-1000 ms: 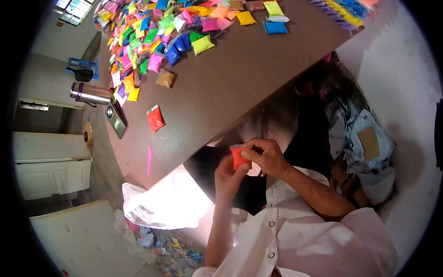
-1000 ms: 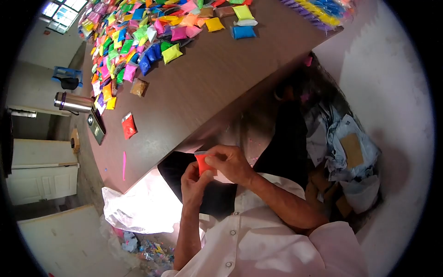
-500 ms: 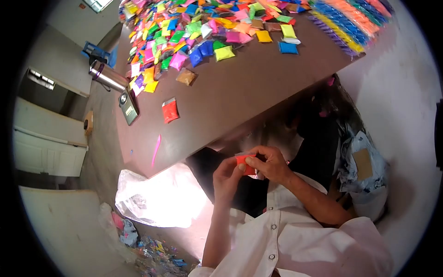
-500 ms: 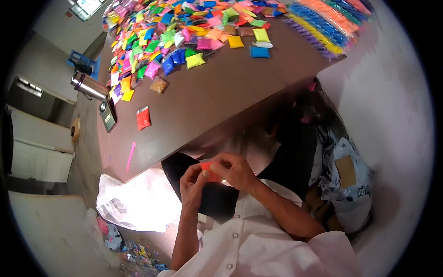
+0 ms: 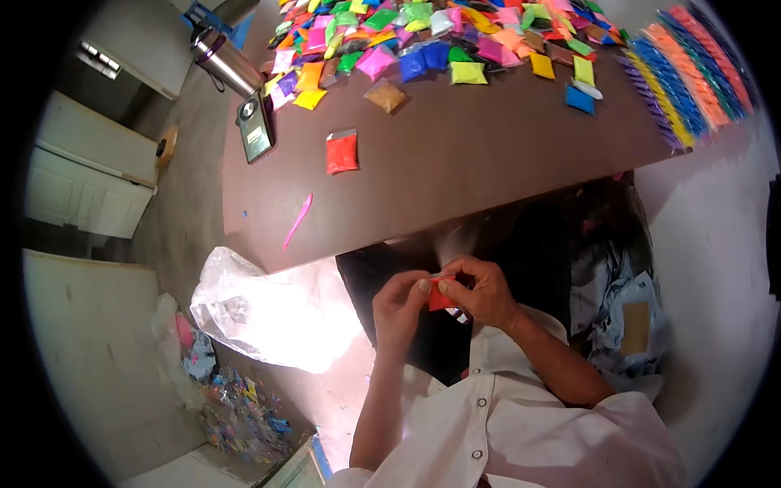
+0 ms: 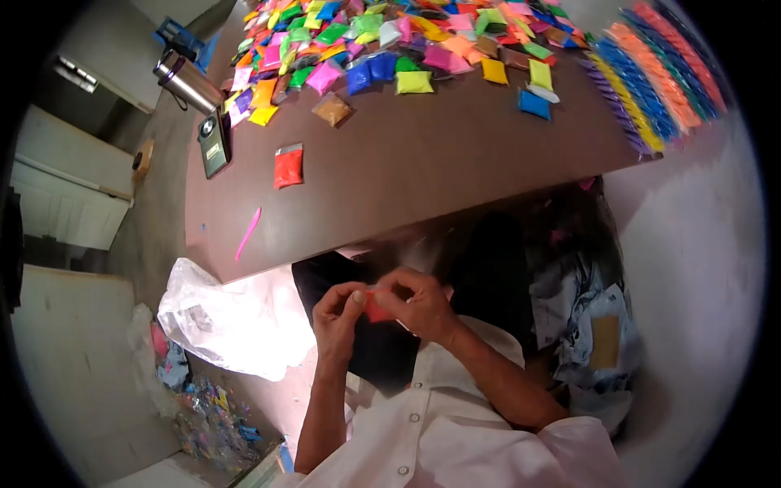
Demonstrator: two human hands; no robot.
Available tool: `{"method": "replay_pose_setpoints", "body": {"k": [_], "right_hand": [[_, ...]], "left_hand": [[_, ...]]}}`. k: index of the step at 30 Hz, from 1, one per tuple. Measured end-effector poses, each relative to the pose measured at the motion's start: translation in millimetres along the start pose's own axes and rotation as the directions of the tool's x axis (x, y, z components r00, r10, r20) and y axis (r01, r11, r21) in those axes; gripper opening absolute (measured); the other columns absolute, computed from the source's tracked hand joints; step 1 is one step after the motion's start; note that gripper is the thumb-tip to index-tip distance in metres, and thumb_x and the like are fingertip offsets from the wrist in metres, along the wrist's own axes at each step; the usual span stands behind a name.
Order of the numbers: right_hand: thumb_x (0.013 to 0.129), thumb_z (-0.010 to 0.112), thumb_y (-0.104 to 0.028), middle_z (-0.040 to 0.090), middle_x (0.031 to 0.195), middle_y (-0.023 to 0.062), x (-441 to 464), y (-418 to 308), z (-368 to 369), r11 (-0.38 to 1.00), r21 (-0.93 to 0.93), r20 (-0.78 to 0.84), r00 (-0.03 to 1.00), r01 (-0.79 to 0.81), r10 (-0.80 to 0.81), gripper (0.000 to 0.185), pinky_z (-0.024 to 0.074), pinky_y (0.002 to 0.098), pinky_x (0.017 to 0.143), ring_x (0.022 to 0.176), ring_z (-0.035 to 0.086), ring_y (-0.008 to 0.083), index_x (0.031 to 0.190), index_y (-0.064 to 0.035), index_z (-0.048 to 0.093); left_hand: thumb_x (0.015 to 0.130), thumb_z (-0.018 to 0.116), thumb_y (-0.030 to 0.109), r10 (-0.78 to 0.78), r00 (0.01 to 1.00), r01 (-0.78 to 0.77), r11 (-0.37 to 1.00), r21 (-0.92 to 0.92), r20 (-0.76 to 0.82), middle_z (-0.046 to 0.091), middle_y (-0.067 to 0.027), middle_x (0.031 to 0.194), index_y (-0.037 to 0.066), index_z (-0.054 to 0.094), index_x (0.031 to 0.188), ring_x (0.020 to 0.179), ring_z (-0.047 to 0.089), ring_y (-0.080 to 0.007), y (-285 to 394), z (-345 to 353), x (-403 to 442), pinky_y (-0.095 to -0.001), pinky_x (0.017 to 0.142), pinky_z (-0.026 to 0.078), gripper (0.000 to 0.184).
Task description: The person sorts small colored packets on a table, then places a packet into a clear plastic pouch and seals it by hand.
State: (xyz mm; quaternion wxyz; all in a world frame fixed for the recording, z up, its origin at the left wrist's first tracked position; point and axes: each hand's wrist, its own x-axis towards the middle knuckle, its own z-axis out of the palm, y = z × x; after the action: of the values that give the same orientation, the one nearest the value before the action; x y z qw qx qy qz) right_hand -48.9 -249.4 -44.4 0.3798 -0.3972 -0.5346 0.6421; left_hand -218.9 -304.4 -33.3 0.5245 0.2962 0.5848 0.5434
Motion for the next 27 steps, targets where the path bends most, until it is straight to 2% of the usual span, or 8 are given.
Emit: {"method": "replay_pose_setpoints", "body": {"k": [7, 12, 14, 18, 22, 24, 26, 27], "right_hand": [[0.098, 0.070, -0.007, 0.067, 0.090, 0.0018, 14, -14, 4, 0.979, -0.201, 0.090, 0.995, -0.027, 0.046, 0.010, 0.0506, 0.0226, 0.069, 0.078, 0.063, 0.0053, 0.102, 0.0014, 0.073], [0.097, 0.071, -0.007, 0.069, 0.086, 0.0040, 36, -38, -7, 0.967, -0.229, 0.003, 0.994, 0.109, -0.111, 0.010, 0.0511, 0.0259, 0.070, 0.077, 0.063, 0.0103, 0.101, 0.0009, 0.075], [0.098, 0.071, -0.008, 0.069, 0.086, 0.0036, 47, -49, -20, 0.966, -0.246, -0.032, 0.996, 0.076, -0.086, 0.011, 0.0511, 0.0257, 0.069, 0.077, 0.063, 0.0098, 0.102, 0.0016, 0.074], [0.100, 0.071, -0.012, 0.070, 0.089, 0.0029, 83, -77, -30, 0.948, -0.318, -0.146, 0.987, 0.024, -0.074, 0.016, 0.0512, 0.0254, 0.068, 0.077, 0.062, 0.0085, 0.104, 0.0033, 0.074], [0.100, 0.071, -0.014, 0.072, 0.094, 0.0046, 122, -73, -32, 0.893, -0.430, -0.161, 0.962, 0.134, -0.222, 0.025, 0.0537, 0.0255, 0.071, 0.082, 0.064, 0.0087, 0.119, 0.0029, 0.071], [0.098, 0.073, -0.014, 0.072, 0.102, 0.0085, 131, -71, -31, 0.850, -0.517, -0.166, 0.963, 0.097, -0.211, 0.031, 0.0547, 0.0260, 0.071, 0.087, 0.066, 0.0113, 0.124, 0.0019, 0.069], [0.096, 0.074, -0.013, 0.072, 0.111, 0.0124, 134, -75, -27, 0.795, -0.604, -0.173, 0.965, 0.054, -0.198, 0.037, 0.0556, 0.0265, 0.071, 0.092, 0.069, 0.0138, 0.130, 0.0009, 0.067], [0.094, 0.075, -0.013, 0.069, 0.121, 0.0158, 132, -80, -22, 0.716, -0.688, -0.157, 0.938, 0.121, -0.309, 0.042, 0.0565, 0.0304, 0.078, 0.102, 0.069, 0.0201, 0.132, 0.0001, 0.066]], "left_hand": [[0.102, 0.072, 0.015, 0.041, 0.999, -0.041, 0.998, 0.048, -0.006, 0.072, -0.0026, 0.092, -0.001, 0.074, 0.104, 0.086, 0.063, -0.0086, -8, -12, 15, -0.0251, 0.077, 0.051, 0.016], [0.102, 0.071, 0.014, 0.138, 0.990, -0.140, 0.986, 0.091, 0.019, 0.073, -0.0038, 0.090, -0.001, 0.075, 0.103, 0.084, 0.065, -0.0091, 20, -8, 33, -0.0262, 0.076, 0.052, 0.015], [0.105, 0.066, 0.010, 0.328, 0.932, -0.277, 0.918, 0.283, -0.151, 0.070, -0.0005, 0.092, -0.002, 0.073, 0.102, 0.085, 0.061, -0.0061, 35, -13, 46, -0.0230, 0.076, 0.049, 0.014], [0.098, 0.073, 0.007, 0.662, 0.707, -0.439, 0.687, 0.579, -0.249, 0.073, -0.0096, 0.090, 0.001, 0.072, 0.100, 0.077, 0.070, -0.0186, 72, -55, 81, -0.0312, 0.074, 0.057, 0.006], [0.098, 0.073, 0.009, 0.775, 0.589, -0.375, 0.513, 0.772, -0.229, 0.073, -0.0163, 0.105, -0.002, 0.071, 0.106, 0.095, 0.071, -0.0292, 92, -100, 112, -0.0364, 0.078, 0.059, 0.014], [0.097, 0.075, 0.011, 0.815, 0.553, -0.327, 0.405, 0.854, -0.175, 0.073, -0.0169, 0.109, -0.002, 0.072, 0.106, 0.101, 0.069, -0.0337, 90, -113, 120, -0.0404, 0.084, 0.058, 0.017], [0.096, 0.075, 0.012, 0.782, 0.591, -0.297, 0.439, 0.848, -0.197, 0.074, -0.0167, 0.110, -0.001, 0.073, 0.104, 0.104, 0.069, -0.0349, 78, -122, 126, -0.0432, 0.090, 0.055, 0.016], [0.097, 0.074, 0.013, 0.786, 0.591, -0.295, 0.421, 0.858, -0.182, 0.073, -0.0180, 0.111, -0.003, 0.073, 0.104, 0.103, 0.069, -0.0345, 77, -123, 127, -0.0424, 0.091, 0.055, 0.017]]}}
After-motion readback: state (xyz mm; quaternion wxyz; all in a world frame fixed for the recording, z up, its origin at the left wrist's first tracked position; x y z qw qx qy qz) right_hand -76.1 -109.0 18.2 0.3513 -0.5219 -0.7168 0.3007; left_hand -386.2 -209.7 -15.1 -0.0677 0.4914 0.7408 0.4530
